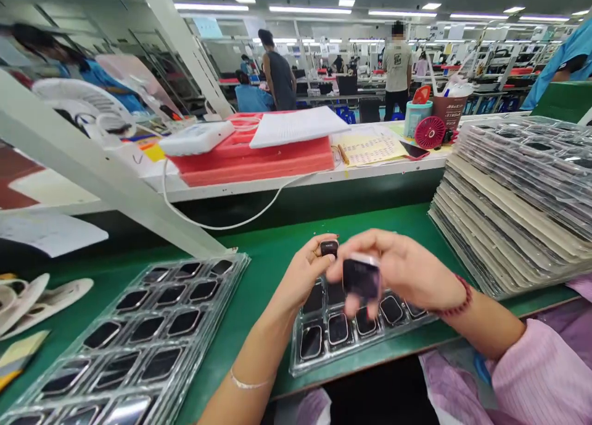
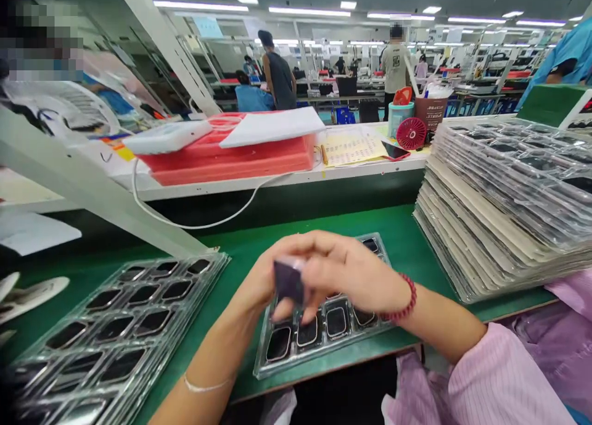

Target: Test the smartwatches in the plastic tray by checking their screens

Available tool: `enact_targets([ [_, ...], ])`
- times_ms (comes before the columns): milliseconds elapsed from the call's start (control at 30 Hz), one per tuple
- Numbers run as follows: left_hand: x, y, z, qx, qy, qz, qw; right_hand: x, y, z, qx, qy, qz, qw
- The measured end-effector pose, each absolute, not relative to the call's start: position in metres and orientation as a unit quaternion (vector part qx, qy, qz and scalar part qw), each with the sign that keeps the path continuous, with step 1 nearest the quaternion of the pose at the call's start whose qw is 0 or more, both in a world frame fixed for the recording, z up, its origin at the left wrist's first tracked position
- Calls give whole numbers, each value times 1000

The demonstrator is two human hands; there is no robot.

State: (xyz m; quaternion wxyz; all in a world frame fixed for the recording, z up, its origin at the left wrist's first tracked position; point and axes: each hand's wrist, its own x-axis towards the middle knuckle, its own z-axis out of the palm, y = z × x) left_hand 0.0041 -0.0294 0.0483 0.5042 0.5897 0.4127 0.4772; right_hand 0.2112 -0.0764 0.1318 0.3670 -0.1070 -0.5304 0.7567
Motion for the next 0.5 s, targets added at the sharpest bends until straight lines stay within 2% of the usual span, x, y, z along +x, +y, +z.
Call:
enact_targets([
  [100,9,-33,55,538,441,494,522,218,-35,96,-225,-559,690,400],
  [200,12,-38,60,539,440,492,523,221,-10,64,-313,-580,645,387],
  [500,19,-43,54,563,433,467,527,221,-6,43,-312,-616,606,395],
])
